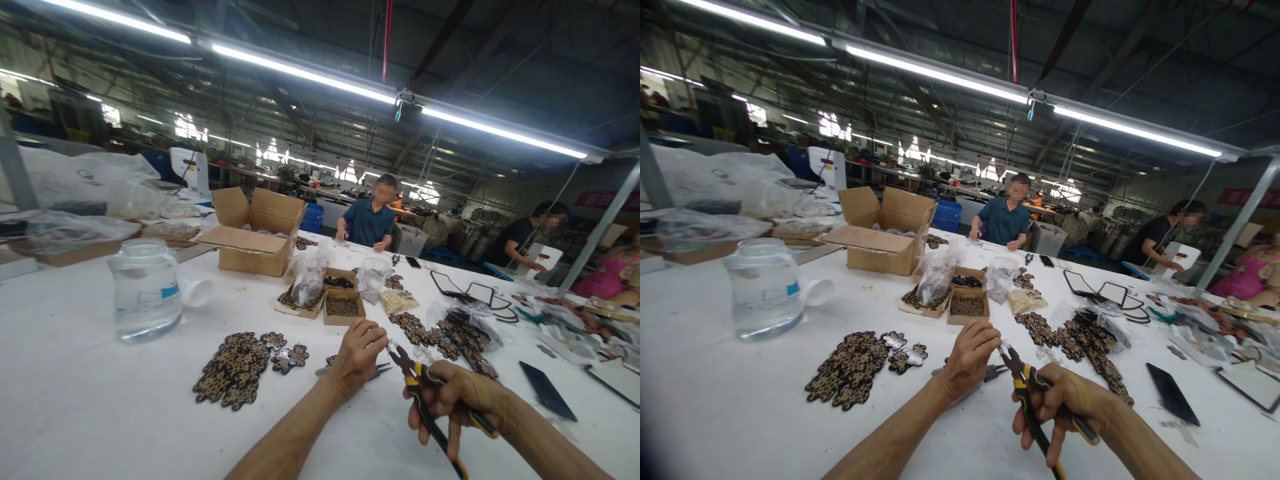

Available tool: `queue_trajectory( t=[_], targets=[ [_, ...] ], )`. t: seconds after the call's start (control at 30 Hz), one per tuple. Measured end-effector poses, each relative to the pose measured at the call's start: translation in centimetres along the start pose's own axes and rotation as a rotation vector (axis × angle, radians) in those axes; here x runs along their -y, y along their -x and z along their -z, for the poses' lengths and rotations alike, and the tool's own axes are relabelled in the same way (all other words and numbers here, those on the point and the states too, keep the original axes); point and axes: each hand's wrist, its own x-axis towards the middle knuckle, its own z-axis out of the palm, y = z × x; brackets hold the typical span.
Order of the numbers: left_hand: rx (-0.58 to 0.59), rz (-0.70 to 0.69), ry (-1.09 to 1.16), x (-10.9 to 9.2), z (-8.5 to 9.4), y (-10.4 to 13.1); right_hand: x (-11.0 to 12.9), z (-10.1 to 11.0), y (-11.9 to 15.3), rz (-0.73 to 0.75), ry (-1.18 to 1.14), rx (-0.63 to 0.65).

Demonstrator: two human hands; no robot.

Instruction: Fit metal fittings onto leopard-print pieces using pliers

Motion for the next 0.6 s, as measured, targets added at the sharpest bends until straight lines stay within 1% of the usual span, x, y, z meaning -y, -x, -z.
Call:
queue_trajectory(
  t=[0.13,0.27,0.4,0.6],
  targets=[
    [-0.029,-0.012,-0.009,-0.34,0.16,-0.12,0.15,0.05,0.16,0.002,0.0,0.003],
    [-0.041,-0.013,-0.009,-0.56,0.14,-0.21,0.06,0.21,0.26,-0.009,0.023,-0.023],
    [-0.027,-0.002,0.014,-0.5,-0.08,-0.12,0.04,0.23,0.33,-0.016,0.048,-0.042],
    [-0.006,0.019,0.044,-0.45,-0.22,0.0,0.03,0.29,0.33,-0.029,0.017,-0.046]
  ],
)
